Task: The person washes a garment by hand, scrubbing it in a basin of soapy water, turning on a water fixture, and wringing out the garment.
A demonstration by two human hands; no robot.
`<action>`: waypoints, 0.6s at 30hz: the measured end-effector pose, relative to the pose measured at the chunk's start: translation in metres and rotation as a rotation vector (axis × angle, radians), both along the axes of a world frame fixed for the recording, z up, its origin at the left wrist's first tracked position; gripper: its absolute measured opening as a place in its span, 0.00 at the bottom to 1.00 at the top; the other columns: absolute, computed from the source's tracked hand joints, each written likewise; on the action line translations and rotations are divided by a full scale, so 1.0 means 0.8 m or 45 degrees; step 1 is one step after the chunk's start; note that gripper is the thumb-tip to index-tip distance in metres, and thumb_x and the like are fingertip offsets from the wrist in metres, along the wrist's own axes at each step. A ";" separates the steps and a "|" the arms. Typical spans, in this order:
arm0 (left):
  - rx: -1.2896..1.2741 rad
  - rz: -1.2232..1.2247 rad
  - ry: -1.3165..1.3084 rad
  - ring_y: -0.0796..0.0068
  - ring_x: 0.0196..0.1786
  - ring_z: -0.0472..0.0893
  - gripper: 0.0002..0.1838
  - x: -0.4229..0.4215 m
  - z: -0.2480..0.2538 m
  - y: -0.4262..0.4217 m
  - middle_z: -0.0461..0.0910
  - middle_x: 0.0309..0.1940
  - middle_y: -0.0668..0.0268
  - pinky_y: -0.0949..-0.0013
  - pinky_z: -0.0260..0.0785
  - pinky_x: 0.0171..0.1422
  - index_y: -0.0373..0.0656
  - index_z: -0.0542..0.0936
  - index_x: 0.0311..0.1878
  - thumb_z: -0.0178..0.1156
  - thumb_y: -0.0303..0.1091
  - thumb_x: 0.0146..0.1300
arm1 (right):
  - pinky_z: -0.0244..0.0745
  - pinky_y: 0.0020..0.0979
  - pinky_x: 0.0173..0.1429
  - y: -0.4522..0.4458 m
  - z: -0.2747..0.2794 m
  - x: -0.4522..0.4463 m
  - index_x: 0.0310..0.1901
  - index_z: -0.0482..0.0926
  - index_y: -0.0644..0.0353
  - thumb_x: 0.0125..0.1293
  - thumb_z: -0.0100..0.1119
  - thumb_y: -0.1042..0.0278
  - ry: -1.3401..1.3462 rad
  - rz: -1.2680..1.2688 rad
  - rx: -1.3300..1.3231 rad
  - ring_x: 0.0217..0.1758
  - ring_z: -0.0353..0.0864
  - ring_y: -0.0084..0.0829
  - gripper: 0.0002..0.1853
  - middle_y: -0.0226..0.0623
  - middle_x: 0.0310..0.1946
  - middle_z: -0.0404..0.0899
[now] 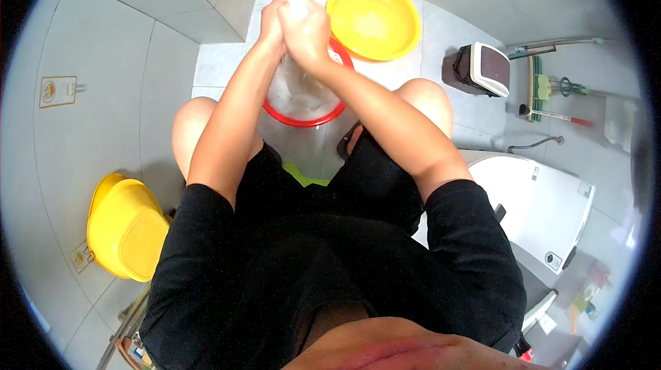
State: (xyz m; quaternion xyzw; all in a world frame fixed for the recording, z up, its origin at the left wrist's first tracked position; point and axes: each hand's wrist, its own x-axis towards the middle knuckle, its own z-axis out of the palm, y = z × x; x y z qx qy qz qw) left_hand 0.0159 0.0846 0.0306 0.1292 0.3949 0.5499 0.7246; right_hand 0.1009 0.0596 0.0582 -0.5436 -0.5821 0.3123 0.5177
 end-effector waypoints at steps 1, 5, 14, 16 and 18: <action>0.041 0.128 0.167 0.72 0.36 0.82 0.21 0.018 0.007 -0.003 0.85 0.37 0.61 0.64 0.75 0.42 0.32 0.83 0.43 0.59 0.46 0.73 | 0.77 0.40 0.36 0.021 -0.001 0.009 0.29 0.79 0.64 0.59 0.65 0.65 0.100 -0.055 0.017 0.29 0.84 0.42 0.10 0.50 0.26 0.84; 0.132 0.212 0.621 0.74 0.33 0.81 0.20 0.038 0.023 -0.016 0.84 0.33 0.62 0.64 0.75 0.39 0.32 0.83 0.38 0.60 0.45 0.72 | 0.78 0.41 0.37 0.048 -0.024 0.016 0.29 0.79 0.63 0.62 0.64 0.68 0.451 -0.195 -0.119 0.29 0.84 0.38 0.09 0.47 0.26 0.84; 0.096 0.035 0.562 0.69 0.53 0.82 0.24 0.034 0.019 -0.022 0.84 0.50 0.62 0.64 0.73 0.61 0.36 0.81 0.56 0.58 0.49 0.73 | 0.76 0.45 0.39 0.045 -0.009 0.020 0.30 0.77 0.64 0.62 0.63 0.61 0.389 -0.193 -0.269 0.31 0.81 0.56 0.14 0.55 0.27 0.81; 0.285 -0.424 -0.134 0.69 0.54 0.82 0.23 -0.038 -0.040 0.024 0.84 0.50 0.61 0.64 0.73 0.61 0.36 0.82 0.55 0.58 0.49 0.73 | 0.75 0.43 0.37 0.000 -0.010 -0.001 0.28 0.76 0.65 0.62 0.62 0.64 0.159 -0.074 0.304 0.27 0.80 0.50 0.13 0.51 0.23 0.79; 0.469 -0.871 -0.841 0.70 0.54 0.82 0.22 -0.042 -0.039 0.027 0.84 0.51 0.61 0.64 0.73 0.61 0.36 0.82 0.54 0.58 0.48 0.73 | 0.74 0.41 0.36 -0.020 0.019 0.005 0.27 0.76 0.65 0.63 0.62 0.66 0.031 0.191 0.176 0.25 0.78 0.41 0.12 0.45 0.21 0.79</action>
